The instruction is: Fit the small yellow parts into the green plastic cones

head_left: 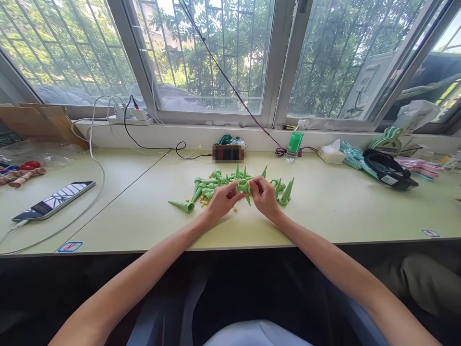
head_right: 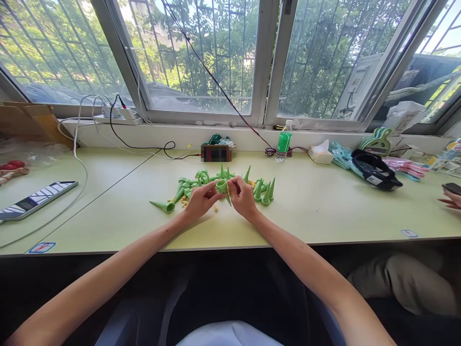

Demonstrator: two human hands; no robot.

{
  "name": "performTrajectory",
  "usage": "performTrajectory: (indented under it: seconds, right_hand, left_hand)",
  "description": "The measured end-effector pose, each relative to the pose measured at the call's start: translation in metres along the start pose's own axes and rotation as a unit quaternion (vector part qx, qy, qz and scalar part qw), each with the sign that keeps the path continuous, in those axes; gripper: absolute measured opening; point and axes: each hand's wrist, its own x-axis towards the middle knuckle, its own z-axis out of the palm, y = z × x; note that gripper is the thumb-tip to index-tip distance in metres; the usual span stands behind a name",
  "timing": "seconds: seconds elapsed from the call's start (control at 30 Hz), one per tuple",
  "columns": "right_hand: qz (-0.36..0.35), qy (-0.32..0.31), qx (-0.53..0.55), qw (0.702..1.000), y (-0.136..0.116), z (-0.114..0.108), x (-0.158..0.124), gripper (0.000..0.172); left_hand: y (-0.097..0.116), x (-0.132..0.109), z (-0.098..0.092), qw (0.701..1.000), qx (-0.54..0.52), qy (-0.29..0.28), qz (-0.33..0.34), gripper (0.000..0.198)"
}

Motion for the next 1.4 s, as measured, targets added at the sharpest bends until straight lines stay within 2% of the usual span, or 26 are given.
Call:
performTrajectory:
  seconds: [0.1,0.23,0.47,0.57,0.7,0.8,0.9,1.03,1.17,1.4]
  right_hand:
    - [0.002,-0.001,-0.003,1.0,-0.001,0.0,0.0,0.033]
    - [-0.001,-0.001,-0.004,1.0,0.0,0.0,0.0,0.033]
    - [0.006,0.032,-0.004,0.999,-0.001,0.0,0.003,0.03]
    - [0.003,0.047,0.0,0.999,0.001,-0.001,0.004,0.03]
    - [0.001,0.039,-0.001,0.999,0.001,-0.001,0.004,0.029]
    - [-0.008,0.019,-0.003,1.0,-0.001,-0.001,0.003,0.028]
    - [-0.018,0.007,-0.006,1.0,-0.003,0.0,0.001,0.028]
    - [-0.025,0.007,-0.004,1.0,-0.001,0.0,0.0,0.027]
    - [-0.025,0.012,0.005,1.0,0.001,0.0,-0.001,0.025]
    - [-0.004,0.012,0.02,1.0,0.001,-0.002,0.0,0.027]
  left_hand:
    - [-0.002,0.0,0.0,1.0,0.019,0.014,0.017,0.043]
    - [-0.002,0.001,0.001,1.0,0.019,0.012,0.016,0.042]
    - [0.003,0.003,0.003,0.999,-0.027,-0.005,-0.038,0.042]
    - [0.008,0.003,0.002,0.99,-0.108,-0.023,-0.081,0.041]
    - [0.012,0.006,-0.002,0.94,-0.264,-0.111,-0.185,0.067]
    - [0.012,0.008,-0.004,0.898,-0.32,-0.179,-0.243,0.076]
    - [0.01,0.009,-0.004,0.864,-0.361,-0.222,-0.272,0.078]
    - [0.008,0.008,-0.003,0.839,-0.403,-0.239,-0.278,0.076]
    - [0.009,0.007,-0.003,0.838,-0.415,-0.237,-0.264,0.069]
    - [0.01,0.004,-0.001,0.872,-0.379,-0.21,-0.227,0.057]
